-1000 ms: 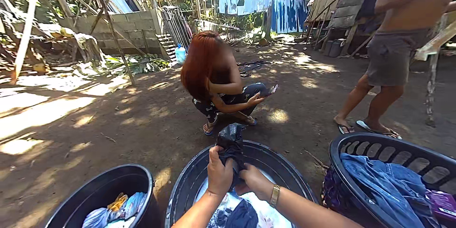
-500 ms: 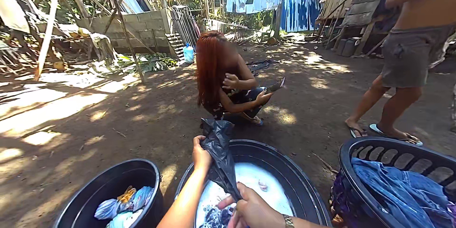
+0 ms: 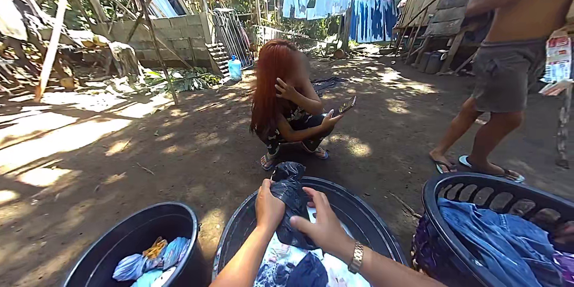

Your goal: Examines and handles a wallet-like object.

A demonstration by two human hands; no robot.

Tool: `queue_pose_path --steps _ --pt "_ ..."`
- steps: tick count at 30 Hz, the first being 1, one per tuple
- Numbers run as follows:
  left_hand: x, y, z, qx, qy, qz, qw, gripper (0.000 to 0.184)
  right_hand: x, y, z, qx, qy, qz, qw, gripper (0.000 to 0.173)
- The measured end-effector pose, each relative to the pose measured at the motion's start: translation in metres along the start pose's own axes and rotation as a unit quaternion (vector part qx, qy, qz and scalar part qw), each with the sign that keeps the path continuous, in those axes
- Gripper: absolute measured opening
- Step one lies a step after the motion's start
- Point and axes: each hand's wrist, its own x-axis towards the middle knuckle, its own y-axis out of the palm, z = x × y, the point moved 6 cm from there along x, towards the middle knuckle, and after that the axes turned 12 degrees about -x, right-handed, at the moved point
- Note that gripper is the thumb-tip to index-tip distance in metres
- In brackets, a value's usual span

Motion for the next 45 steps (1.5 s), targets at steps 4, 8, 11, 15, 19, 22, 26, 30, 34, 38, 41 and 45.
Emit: queue_pose_path --steps 4,8,11,15,19,22,26,30,34,38,41,45 --pt "-0.017 0.012 -0.011 0.019 0.030 0.029 0.999 0.022 0.010 0.007 -0.004 -0.197 0.028 0.064 0.978 0.068" --pt "-0.026 0.025 -0.010 0.006 0.052 0.078 0.996 0.013 0.024 -0.002 -0.014 -0.237 0.031 0.068 0.969 0.042" --pt "-0.028 0.031 -0.010 -0.039 0.105 0.088 0.990 0.015 0.030 -0.011 -0.020 -0.171 0.065 0.059 0.981 0.035" --pt "-0.023 0.027 -0.008 -0.102 0.109 0.107 0.983 0.022 0.036 -0.016 -0.038 0.029 0.121 0.080 0.989 0.023" --pt "-0.024 0.026 -0.004 -0.201 0.135 0.109 0.964 0.026 0.030 -0.011 -0.043 0.240 0.209 0.132 0.939 0.010" --pt "-0.026 0.022 -0.006 -0.276 0.195 0.103 0.935 0.023 0.021 -0.008 -0.034 0.354 0.203 0.160 0.899 0.016" --pt "-0.020 0.015 -0.001 -0.264 0.175 0.051 0.947 0.005 0.012 -0.014 -0.012 0.419 0.149 0.154 0.882 0.023" --pt "-0.033 0.035 0.019 -0.346 -0.139 0.105 0.922 0.037 0.015 -0.013 -0.012 0.357 0.121 0.128 0.917 0.020" --pt "-0.038 0.032 0.020 -0.374 -0.163 0.013 0.913 0.027 0.018 -0.008 -0.020 0.159 0.060 0.081 0.982 0.013" --pt "-0.040 0.013 -0.002 -0.359 -0.072 0.024 0.930 0.021 0.020 -0.010 -0.010 -0.013 -0.087 0.060 0.994 0.014" --pt "-0.044 0.014 -0.005 -0.346 -0.061 0.069 0.934 0.021 0.025 -0.011 -0.019 -0.035 -0.081 0.081 0.993 0.017" --pt "-0.038 0.013 0.005 -0.302 -0.127 0.032 0.944 0.026 0.024 -0.032 -0.014 -0.058 -0.040 -0.004 0.998 0.021"
